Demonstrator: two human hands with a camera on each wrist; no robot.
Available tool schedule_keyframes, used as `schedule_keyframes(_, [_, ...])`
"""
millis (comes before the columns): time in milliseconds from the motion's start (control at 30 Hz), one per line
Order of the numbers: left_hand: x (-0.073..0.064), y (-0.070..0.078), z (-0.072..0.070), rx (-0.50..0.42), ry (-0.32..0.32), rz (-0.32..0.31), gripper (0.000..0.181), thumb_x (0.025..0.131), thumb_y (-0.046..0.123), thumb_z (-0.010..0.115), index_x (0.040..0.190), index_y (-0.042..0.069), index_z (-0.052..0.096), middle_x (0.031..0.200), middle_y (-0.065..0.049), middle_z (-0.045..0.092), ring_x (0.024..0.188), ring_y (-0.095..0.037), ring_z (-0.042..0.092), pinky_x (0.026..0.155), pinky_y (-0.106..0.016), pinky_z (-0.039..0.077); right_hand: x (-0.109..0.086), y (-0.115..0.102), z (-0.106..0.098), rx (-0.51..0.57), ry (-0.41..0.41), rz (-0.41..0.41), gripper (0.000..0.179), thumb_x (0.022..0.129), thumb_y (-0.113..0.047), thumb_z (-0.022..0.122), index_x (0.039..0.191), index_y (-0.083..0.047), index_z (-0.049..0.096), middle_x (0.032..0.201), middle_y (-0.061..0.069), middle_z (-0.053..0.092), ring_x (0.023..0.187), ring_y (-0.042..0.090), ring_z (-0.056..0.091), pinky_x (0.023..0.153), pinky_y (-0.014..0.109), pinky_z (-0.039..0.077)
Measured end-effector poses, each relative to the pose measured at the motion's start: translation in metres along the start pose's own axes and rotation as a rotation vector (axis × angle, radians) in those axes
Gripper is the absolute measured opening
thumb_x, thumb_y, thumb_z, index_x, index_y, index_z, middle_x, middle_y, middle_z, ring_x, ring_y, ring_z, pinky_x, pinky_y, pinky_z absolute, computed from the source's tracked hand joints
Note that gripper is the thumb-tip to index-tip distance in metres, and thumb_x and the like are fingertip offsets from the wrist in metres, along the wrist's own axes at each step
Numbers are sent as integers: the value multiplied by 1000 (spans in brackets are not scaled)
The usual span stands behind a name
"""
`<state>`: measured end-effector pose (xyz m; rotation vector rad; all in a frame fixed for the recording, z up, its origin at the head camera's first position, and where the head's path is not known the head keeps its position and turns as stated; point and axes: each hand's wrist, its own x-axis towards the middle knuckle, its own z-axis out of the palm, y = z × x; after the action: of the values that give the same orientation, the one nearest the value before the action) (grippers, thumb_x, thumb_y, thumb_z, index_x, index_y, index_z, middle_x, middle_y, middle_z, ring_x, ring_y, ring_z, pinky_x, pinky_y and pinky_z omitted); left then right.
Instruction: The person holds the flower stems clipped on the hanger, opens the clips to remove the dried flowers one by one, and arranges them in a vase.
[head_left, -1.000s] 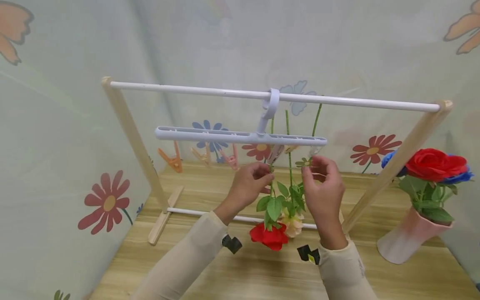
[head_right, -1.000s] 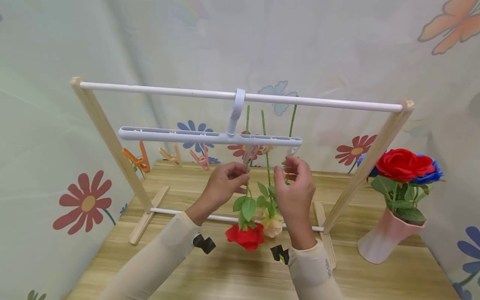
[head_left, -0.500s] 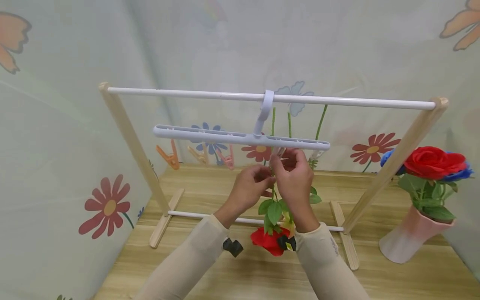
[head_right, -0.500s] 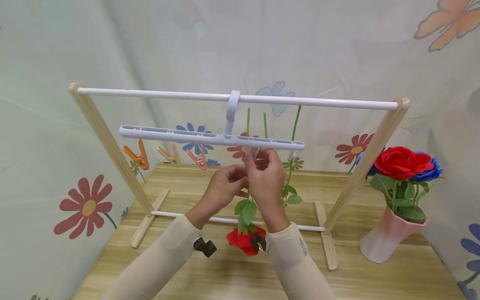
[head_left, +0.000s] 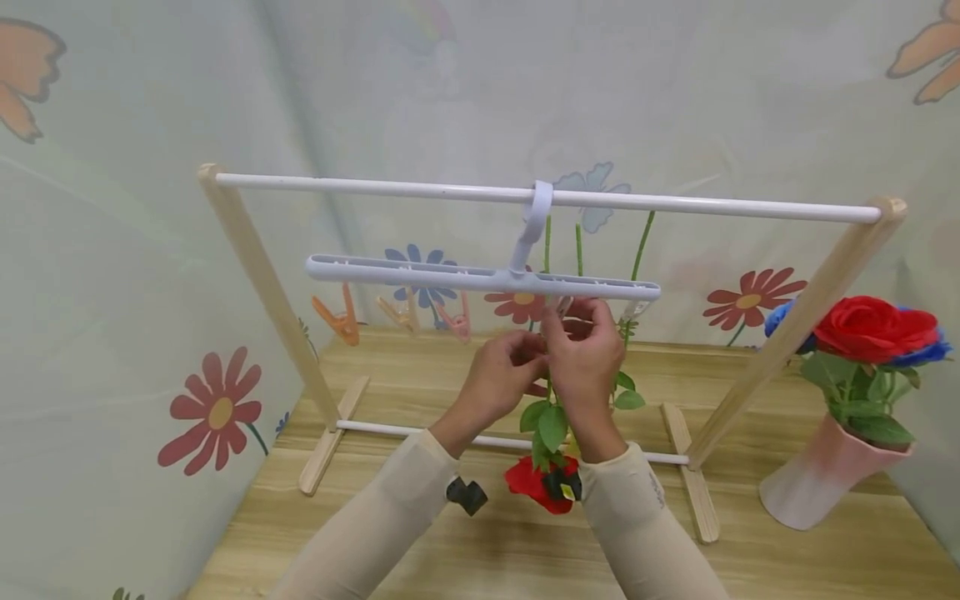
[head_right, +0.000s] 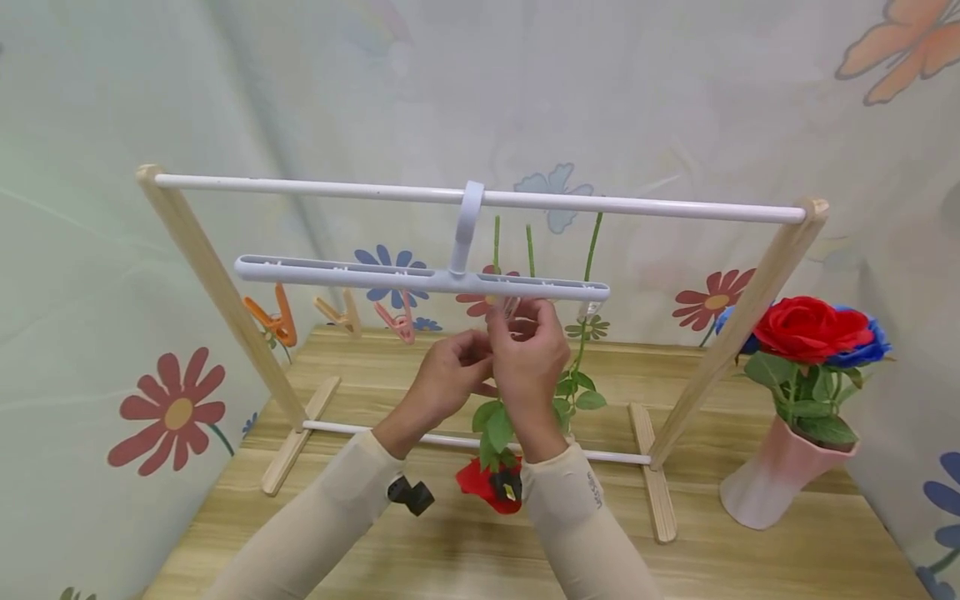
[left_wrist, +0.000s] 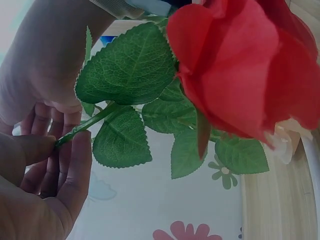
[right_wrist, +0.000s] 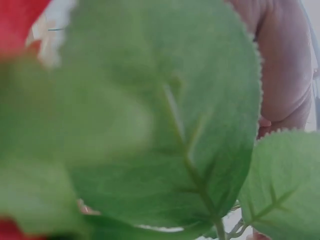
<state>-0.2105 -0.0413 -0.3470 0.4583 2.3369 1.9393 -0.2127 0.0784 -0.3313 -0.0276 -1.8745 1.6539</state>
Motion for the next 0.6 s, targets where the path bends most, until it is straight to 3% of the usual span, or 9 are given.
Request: schedule_keyframes(600, [-1, -1, -3, 29, -8, -23, 24, 98, 16, 68, 122, 10, 68, 108, -9, 72, 91, -20, 74, 71, -33, 64, -3, -1, 3, -23, 44, -41, 27, 91, -28, 74, 107, -7, 69, 99, 7, 75, 83, 18, 71, 68, 22, 56])
